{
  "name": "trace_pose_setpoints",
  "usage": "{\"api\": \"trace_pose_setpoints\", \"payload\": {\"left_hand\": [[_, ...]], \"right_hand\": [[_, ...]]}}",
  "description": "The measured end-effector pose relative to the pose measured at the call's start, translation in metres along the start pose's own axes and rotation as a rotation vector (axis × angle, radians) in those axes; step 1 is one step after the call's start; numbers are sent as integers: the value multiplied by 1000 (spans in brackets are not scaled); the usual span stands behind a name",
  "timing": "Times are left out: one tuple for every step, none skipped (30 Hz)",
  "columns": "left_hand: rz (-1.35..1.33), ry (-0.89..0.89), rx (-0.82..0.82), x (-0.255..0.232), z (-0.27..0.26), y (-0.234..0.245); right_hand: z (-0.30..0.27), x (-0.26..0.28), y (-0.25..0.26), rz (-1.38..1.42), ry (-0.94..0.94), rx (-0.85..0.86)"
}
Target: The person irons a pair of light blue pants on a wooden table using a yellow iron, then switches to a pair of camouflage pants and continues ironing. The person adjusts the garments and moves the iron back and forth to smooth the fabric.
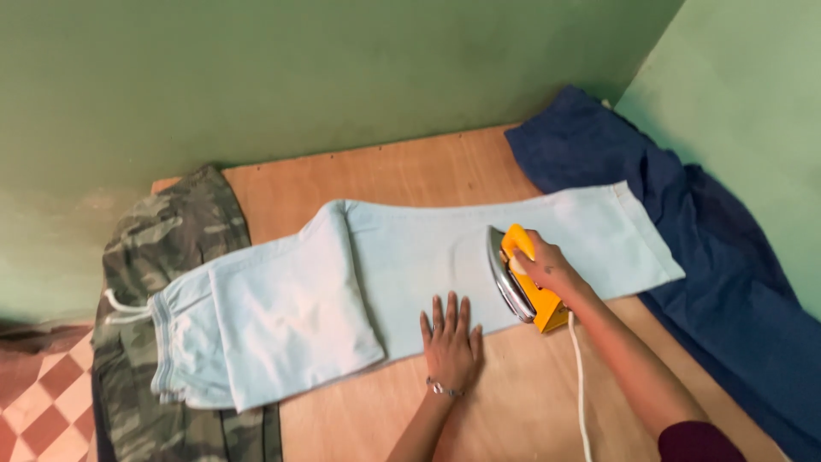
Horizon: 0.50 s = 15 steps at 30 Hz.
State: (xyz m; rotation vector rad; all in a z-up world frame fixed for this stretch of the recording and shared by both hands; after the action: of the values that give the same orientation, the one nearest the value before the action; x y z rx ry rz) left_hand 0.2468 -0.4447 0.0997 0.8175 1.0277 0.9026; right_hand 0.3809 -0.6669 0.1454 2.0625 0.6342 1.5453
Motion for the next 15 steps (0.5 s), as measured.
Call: {"api": "trace_pose_setpoints", "payload": {"left_hand": [[1,-4,-6,0,1,2],[10,-5,2,-1,1,3],[19,-6,10,-1,0,4],[29,-3,23,-1,2,3],[23,-2,17,-3,6,3],[21,0,21,-3,6,3],[19,2,25,-4,6,4],[19,-4,-4,-3,6,8],[20,-11,-32,-3,10,11],[18,-14,-54,-4,6,14],[8,-13,-44,0,5,14],[-9,-8,-32,-2,1,11],[-26,-2,-19,-4,-8,9],[-38,-9,-45,-2,-3,9],[-50,-16,-70,-1,-1,9]], "right_hand": [[13,-4,9,13,-44,-42],[27,-7,17,37,-60,-97],[42,-8,24,61,-75,-152],[55,-9,28,86,-92,-202],[70,-8,33,93,-89,-246],[81,-7,35,103,-94,-284],[90,-6,40,112,-99,-322],[96,-9,38,128,-182,-299],[101,-12,40,143,-264,-274],[100,-17,36,155,-353,-245],[100,-14,33,163,-273,-250],[94,-15,33,164,-196,-255],[85,-14,30,165,-120,-259],[81,-8,23,150,-106,-240],[69,-7,12,135,-92,-220]]}}
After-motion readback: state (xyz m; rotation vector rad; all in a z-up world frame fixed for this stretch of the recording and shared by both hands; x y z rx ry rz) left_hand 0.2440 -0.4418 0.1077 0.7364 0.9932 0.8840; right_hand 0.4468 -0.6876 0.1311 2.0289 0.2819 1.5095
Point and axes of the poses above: each hand's wrist, its own z-axis towards the middle knuckle, its own y-axis out of the back of the hand, x = y × z, the point moved 6 cm from there along z, towards the middle knuckle, and after that the axes turned 11 degrees about z, right-handed, at the moved point
